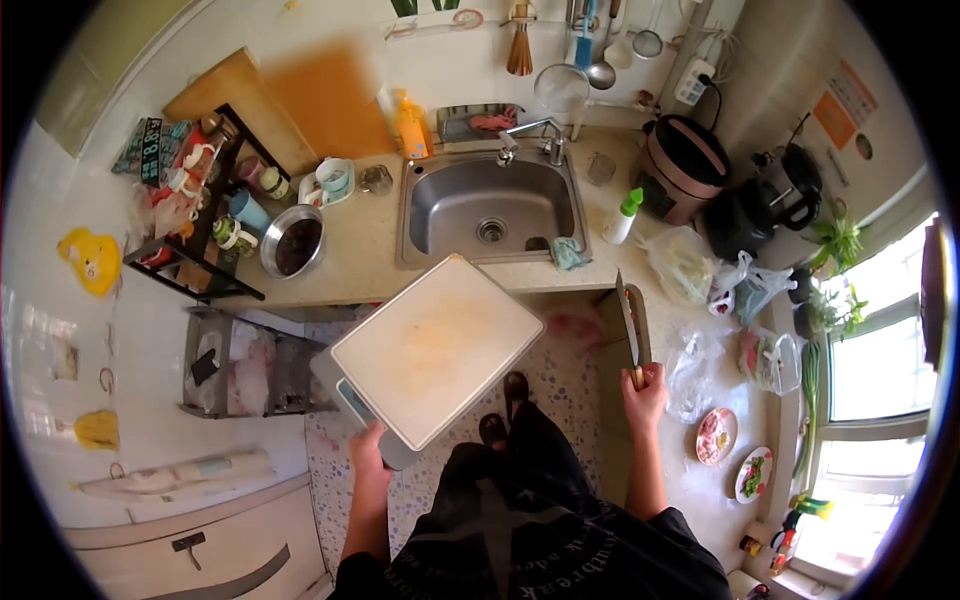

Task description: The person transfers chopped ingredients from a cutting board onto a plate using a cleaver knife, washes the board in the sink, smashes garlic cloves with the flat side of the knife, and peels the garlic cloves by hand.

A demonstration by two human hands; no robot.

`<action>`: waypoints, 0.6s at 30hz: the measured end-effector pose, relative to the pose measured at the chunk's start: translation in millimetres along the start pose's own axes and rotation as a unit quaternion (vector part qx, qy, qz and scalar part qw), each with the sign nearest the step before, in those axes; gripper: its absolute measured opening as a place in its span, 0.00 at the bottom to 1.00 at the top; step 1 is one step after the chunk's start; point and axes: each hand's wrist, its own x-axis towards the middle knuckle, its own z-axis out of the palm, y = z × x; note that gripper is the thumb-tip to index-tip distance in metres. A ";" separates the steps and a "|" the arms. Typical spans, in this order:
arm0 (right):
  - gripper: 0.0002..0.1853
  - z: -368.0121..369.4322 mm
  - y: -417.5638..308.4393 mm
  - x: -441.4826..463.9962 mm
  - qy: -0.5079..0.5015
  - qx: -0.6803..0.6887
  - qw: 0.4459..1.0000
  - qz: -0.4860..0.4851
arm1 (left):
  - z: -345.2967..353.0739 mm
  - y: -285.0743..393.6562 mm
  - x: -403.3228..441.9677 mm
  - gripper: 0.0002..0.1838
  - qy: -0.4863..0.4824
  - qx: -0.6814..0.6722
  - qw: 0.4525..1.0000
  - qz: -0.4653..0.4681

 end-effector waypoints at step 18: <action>0.30 180.4 -66.2 264.7 -0.176 -0.151 0.971 -0.051 | 164.8 38.7 201.8 0.15 -0.022 0.081 0.996 -0.002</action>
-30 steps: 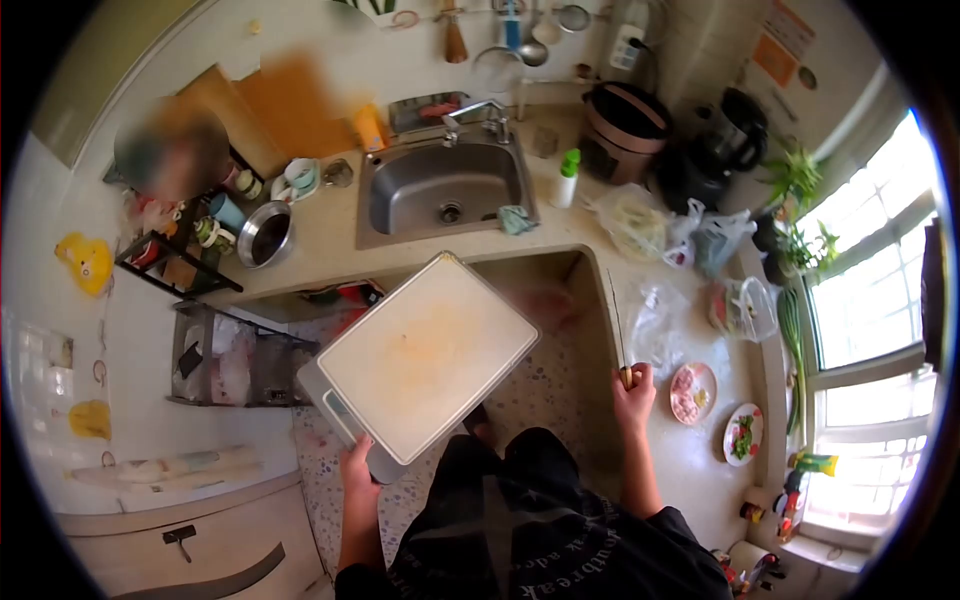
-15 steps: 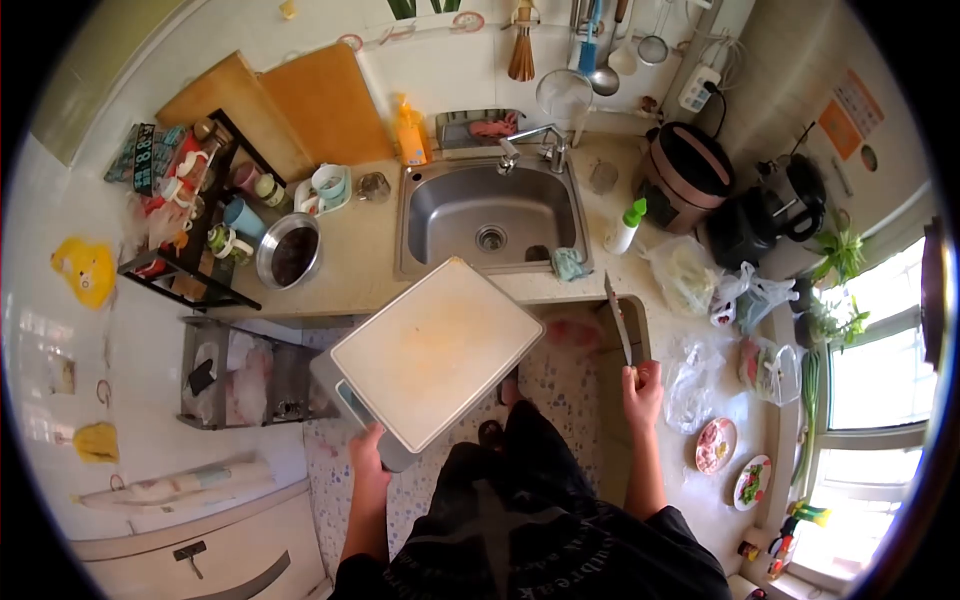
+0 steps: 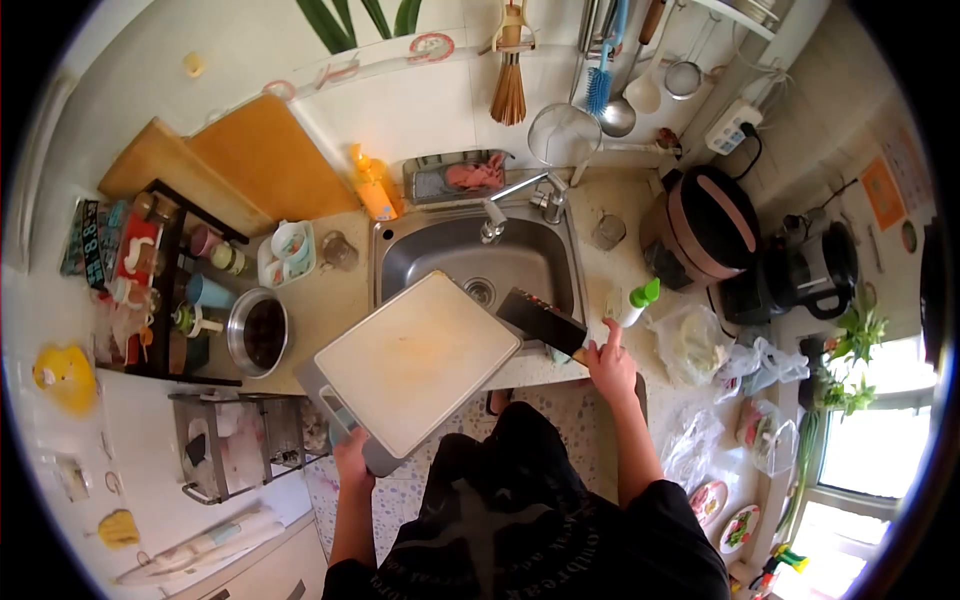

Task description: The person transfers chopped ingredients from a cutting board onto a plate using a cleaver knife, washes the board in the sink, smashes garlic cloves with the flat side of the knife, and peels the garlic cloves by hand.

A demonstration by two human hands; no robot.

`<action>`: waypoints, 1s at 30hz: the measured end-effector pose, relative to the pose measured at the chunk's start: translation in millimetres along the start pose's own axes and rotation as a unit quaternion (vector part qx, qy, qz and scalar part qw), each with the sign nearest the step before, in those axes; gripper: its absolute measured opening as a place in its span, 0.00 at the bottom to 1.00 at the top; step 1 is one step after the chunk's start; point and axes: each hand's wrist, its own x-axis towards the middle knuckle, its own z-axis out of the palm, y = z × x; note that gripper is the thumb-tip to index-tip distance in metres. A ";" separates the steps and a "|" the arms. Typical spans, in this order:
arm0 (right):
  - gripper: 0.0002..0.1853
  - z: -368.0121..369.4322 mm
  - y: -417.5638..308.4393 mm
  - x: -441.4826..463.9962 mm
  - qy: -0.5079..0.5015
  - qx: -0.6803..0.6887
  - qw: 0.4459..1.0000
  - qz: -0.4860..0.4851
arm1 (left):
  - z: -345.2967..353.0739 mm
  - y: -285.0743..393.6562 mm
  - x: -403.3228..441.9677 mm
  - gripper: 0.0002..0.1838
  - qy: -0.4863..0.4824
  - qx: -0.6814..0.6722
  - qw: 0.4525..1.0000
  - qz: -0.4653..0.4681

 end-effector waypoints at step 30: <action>0.69 95.4 -113.2 324.9 -0.330 -0.111 0.937 0.036 | 76.2 78.3 92.4 0.14 0.031 0.123 0.991 -0.039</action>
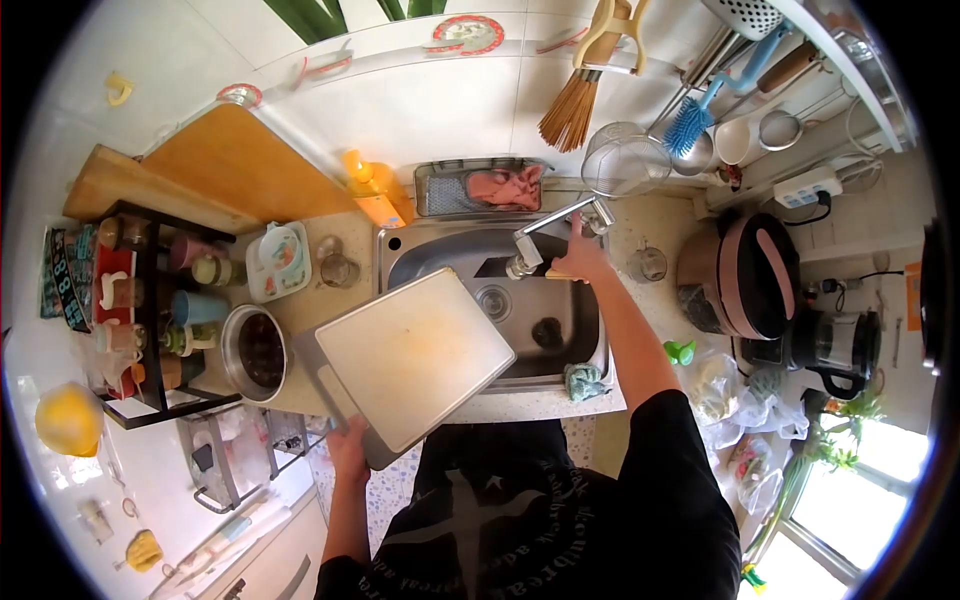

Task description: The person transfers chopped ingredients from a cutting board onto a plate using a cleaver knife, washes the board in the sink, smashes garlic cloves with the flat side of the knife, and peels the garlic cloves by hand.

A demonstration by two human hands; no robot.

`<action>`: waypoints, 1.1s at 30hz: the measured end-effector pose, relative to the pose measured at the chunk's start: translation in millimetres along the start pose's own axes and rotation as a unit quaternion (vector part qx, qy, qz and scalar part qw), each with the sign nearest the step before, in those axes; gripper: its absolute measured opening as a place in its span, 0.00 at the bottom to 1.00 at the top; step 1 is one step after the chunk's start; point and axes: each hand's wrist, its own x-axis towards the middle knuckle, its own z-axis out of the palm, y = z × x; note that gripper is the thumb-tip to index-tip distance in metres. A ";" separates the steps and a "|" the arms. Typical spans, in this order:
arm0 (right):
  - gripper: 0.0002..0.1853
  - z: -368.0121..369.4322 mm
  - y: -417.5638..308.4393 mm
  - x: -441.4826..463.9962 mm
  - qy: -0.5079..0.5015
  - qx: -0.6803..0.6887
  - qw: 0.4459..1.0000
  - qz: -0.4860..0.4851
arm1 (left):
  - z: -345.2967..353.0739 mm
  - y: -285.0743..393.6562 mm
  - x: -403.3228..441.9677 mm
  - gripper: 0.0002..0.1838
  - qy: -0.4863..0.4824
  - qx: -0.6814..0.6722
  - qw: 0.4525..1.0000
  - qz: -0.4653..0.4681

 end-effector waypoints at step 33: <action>0.27 136.1 0.3 -84.2 -0.046 0.427 0.903 0.016 | -8.3 -0.3 17.3 0.13 0.013 -0.009 1.000 0.017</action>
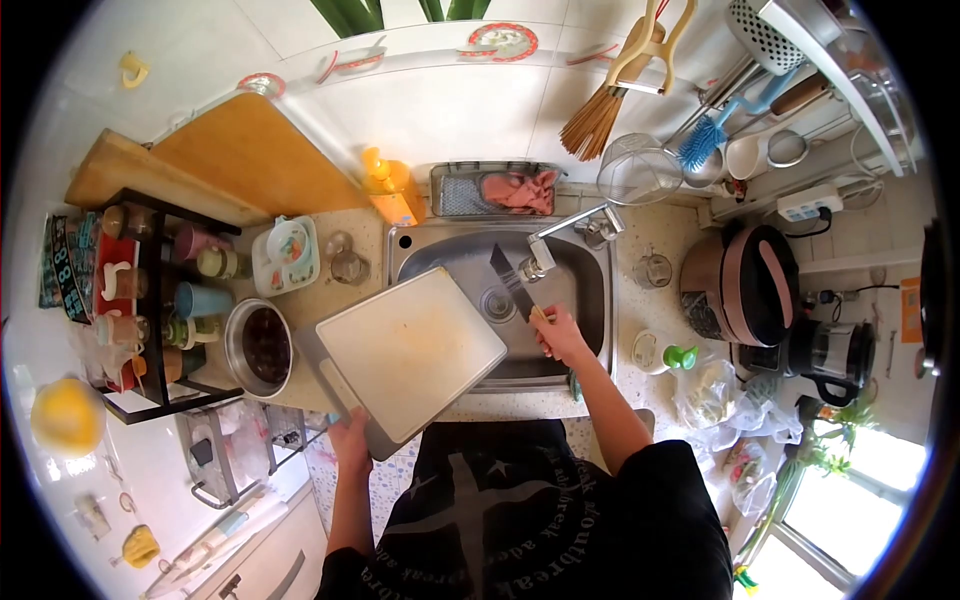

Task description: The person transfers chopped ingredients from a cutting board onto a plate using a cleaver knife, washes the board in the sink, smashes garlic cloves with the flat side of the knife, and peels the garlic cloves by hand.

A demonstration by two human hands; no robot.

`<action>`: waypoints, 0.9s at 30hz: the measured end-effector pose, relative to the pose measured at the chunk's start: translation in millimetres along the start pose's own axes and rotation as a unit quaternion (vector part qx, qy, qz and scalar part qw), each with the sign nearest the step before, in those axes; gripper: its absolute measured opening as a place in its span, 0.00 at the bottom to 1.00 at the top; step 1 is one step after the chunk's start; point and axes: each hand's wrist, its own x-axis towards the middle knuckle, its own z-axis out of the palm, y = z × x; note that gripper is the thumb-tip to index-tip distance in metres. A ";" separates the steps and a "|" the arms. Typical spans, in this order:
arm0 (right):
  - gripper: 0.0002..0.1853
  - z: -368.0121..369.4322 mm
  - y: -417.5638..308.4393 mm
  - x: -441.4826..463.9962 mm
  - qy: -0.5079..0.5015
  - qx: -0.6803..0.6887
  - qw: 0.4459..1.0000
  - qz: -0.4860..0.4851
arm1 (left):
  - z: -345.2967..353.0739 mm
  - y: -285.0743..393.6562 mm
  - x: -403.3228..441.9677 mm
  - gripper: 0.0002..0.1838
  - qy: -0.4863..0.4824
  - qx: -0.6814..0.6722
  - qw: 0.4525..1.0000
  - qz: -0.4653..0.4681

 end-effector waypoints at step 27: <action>0.14 10.4 24.3 -29.9 -0.142 0.613 0.763 0.147 | 10.2 -16.3 19.7 0.16 -0.050 0.024 0.998 0.007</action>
